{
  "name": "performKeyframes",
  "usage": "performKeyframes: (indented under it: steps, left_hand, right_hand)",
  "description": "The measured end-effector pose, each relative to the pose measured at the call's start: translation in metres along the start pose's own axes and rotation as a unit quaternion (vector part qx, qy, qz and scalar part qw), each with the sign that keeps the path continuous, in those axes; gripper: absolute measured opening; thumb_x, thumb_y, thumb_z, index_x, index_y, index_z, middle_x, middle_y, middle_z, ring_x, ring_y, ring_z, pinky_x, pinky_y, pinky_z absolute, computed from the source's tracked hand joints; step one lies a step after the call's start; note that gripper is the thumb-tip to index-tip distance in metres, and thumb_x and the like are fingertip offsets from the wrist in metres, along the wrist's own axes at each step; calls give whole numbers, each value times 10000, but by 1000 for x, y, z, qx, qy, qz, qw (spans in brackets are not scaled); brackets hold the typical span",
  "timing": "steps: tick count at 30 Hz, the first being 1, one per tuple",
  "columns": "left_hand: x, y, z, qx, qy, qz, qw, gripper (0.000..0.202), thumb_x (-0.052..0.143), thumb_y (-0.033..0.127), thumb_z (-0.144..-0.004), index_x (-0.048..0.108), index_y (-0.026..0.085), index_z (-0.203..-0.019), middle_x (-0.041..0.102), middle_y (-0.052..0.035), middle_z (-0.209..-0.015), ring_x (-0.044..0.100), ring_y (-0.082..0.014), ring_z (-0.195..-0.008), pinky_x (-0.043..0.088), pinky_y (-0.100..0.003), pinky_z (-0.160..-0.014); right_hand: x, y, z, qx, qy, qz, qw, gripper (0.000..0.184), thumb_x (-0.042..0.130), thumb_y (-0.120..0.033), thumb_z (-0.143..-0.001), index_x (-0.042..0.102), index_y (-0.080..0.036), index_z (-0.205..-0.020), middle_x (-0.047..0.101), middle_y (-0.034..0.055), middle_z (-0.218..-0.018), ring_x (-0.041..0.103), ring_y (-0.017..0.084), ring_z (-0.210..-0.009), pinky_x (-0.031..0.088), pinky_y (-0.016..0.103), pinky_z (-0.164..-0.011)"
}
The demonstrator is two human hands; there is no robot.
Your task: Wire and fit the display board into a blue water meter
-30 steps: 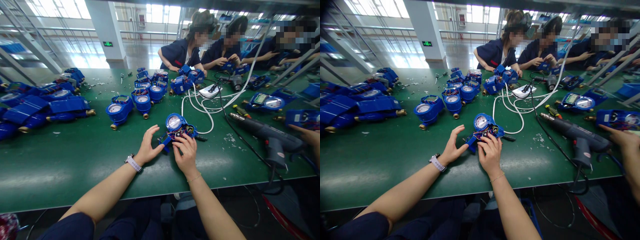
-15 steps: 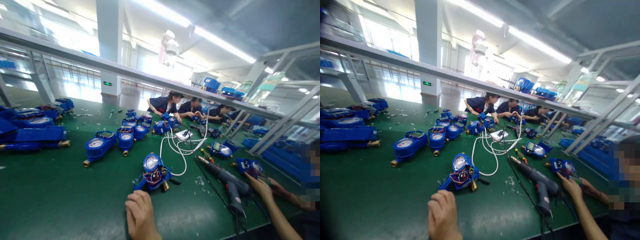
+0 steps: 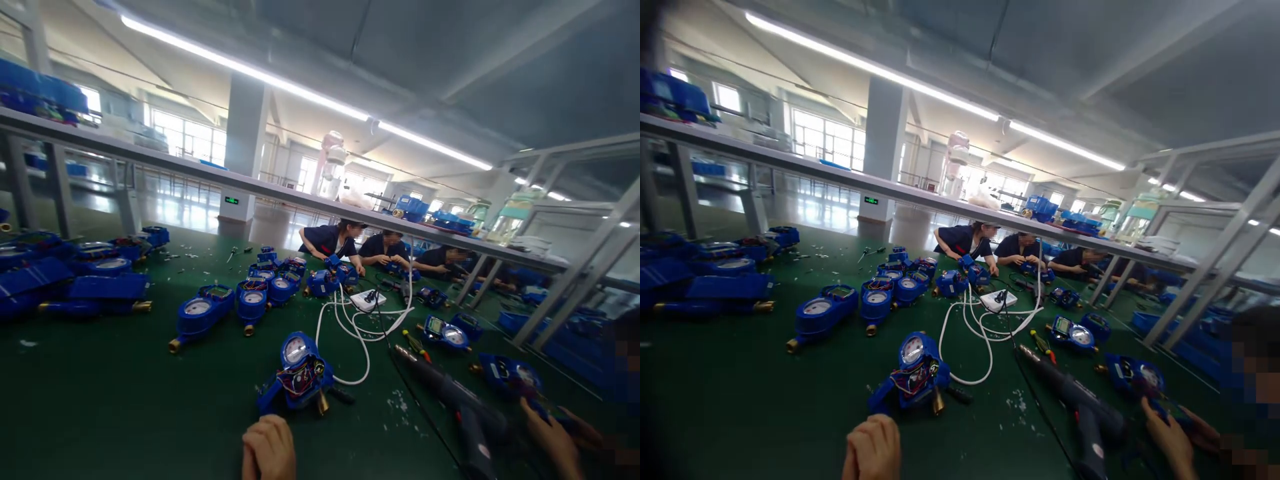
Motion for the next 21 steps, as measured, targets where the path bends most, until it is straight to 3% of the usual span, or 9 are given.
performKeyframes:
  steps: [2, 3, 4, 5, 7, 10, 13, 16, 21]
  left_hand:
    - [2, -27, 12, -53, 58, -3, 997, 399, 354, 181, -778, 740, 122, -858, 675, -37, -563, 620, -182, -410, 405, -243, -313]
    - [4, -36, 18, -58, 78, -3, 995, 407, 346, 179, -797, 721, 74, -917, 674, -50, -585, 606, -177, -408, 404, -251, -318]
    - [4, -41, 21, -44, 97, 1, 994, 414, 335, 175, -817, 700, 37, -956, 667, -56, -592, 585, -164, -398, 393, -249, -317]
    - [4, -43, 24, -19, 115, 11, 993, 418, 324, 173, -837, 686, 17, -974, 655, -54, -585, 556, -146, -380, 370, -237, -310]
    - [1, -43, 26, 38, 143, 41, 988, 427, 298, 177, -870, 674, 7, -985, 626, -35, -560, 485, -109, -341, 307, -211, -287]
    - [-1, -42, 29, 88, 159, 80, 980, 439, 279, 203, -896, 667, 23, -995, 591, -14, -539, 401, -85, -324, 243, -198, -271]
    - [2, -41, 32, 100, 147, 74, 981, 420, 310, 236, -887, 668, 42, -989, 579, -16, -543, 385, -93, -343, 243, -204, -275]
    - [5, -40, 35, 92, 135, 24, 986, 399, 338, 250, -864, 680, 62, -948, 574, -18, -528, 390, -106, -351, 267, -217, -289]
    - [4, -42, 37, 60, 140, -2, 988, 354, 380, 280, -847, 691, 116, -881, 589, -3, -513, 412, -112, -356, 270, -228, -314]
  right_hand:
    - [-48, 24, 2, 4, 14, 0, 1000, 192, 578, -346, -920, 609, -286, -1099, 583, 54, -1199, 584, 205, -1011, 531, 374, -831]
    - [-76, 38, 4, 3, 21, 0, 1000, 267, 557, -348, -934, 585, -190, -1147, 574, 80, -1190, 590, 203, -997, 525, 393, -831]
    - [-106, 56, 6, 9, 32, 3, 999, 200, 527, -392, -942, 627, -283, -1077, 589, 54, -1179, 588, 192, -990, 522, 319, -810]
    - [-137, 73, 9, 5, 44, 1, 999, 314, 566, -394, -921, 612, -136, -1095, 607, 37, -1104, 612, 238, -945, 538, 374, -784]
    - [-194, 109, 18, 6, 65, 3, 998, 199, 517, -405, -944, 663, -272, -973, 663, 49, -992, 626, 151, -822, 534, 281, -674]
    - [-254, 160, 40, 4, 85, 0, 996, 664, 171, -349, -999, 696, -244, -605, 582, -12, -483, 610, 111, -526, 376, 246, -450]
    - [-279, 198, 66, 9, 95, -5, 995, 643, 217, -328, -974, 649, -291, -498, 430, -44, -308, 457, 59, -314, 307, 217, -379]
    - [-287, 219, 83, 32, 99, -13, 994, 582, 311, -356, -964, 668, -312, -507, 498, -40, -338, 446, 33, -305, 305, 209, -381]
    - [-288, 210, 69, 89, 110, -36, 989, 590, 328, -407, -934, 662, -316, -456, 490, 5, -336, 585, 122, -444, 316, 277, -413]
Point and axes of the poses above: each hand's wrist, its own z-axis away from the middle knuckle, its own x-axis out of the palm, y = z × x, the point moved 8 cm from there along -z, towards the middle knuckle
